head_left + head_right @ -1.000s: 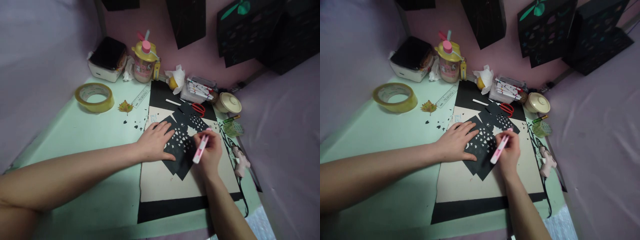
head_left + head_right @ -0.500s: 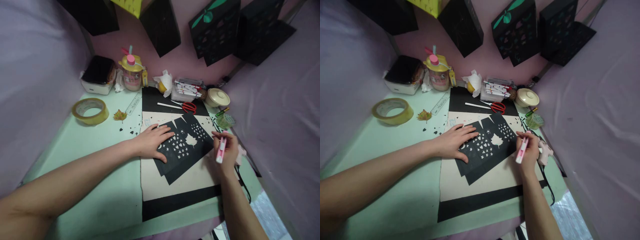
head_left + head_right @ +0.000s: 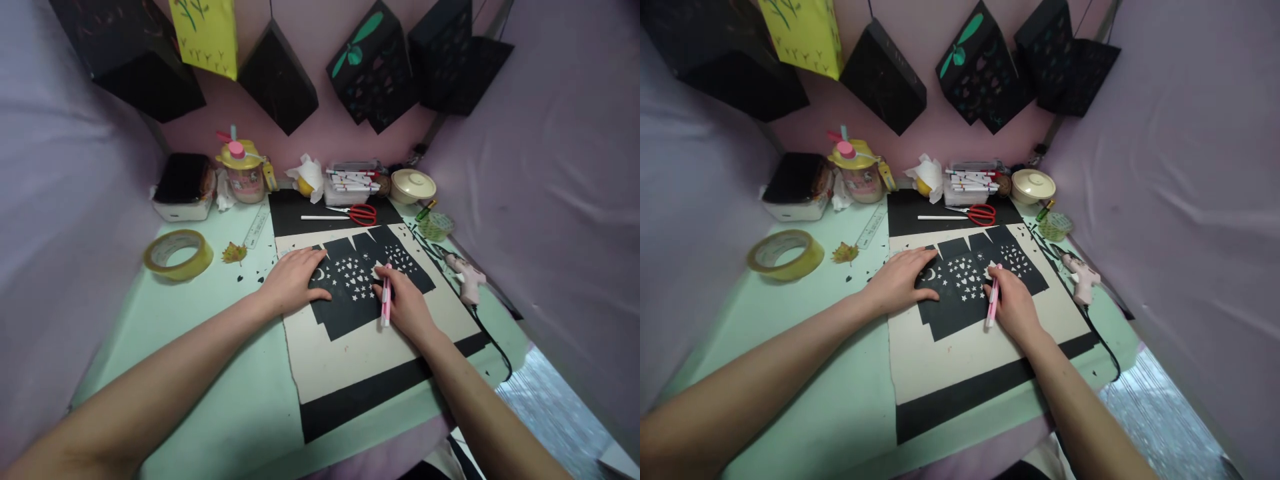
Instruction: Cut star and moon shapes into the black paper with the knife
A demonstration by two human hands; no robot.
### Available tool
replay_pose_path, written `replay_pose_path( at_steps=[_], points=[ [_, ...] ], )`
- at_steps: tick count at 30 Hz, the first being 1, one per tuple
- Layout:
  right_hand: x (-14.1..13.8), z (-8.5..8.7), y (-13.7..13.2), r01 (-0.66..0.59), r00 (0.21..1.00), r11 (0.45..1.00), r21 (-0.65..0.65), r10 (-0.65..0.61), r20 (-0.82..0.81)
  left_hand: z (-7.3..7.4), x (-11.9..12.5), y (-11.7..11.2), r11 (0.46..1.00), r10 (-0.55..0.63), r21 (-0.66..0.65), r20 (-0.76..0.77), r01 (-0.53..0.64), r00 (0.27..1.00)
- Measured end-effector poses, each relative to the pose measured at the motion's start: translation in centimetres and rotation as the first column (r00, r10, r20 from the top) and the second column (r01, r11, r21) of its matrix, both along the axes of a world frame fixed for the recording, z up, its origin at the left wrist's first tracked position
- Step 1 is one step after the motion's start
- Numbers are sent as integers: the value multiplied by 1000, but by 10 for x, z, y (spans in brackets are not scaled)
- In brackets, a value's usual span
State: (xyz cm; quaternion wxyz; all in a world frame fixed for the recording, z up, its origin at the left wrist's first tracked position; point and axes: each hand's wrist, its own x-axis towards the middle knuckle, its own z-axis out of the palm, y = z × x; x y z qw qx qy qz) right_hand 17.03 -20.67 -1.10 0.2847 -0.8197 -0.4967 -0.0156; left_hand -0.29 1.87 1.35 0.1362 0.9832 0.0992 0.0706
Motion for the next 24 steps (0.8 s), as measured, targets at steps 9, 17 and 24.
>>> replay_pose_path(
  at_steps=[9, 17, 24],
  points=[
    [0, -1, -1, 81, 992, 996, 38, -77, -97, -4, 0, -8, 998, 64, 30, -67, -63, 996],
    [2, -4, -1, 90, 991, 994, 61, -84, -107, -6, -1, -14, 988, 152, 58, -168, -144, 974],
    [3, -5, -1, 93, 989, 992, 80, -83, -121, -3, -3, -16, 982, 187, 66, -252, -176, 950]
  ],
)
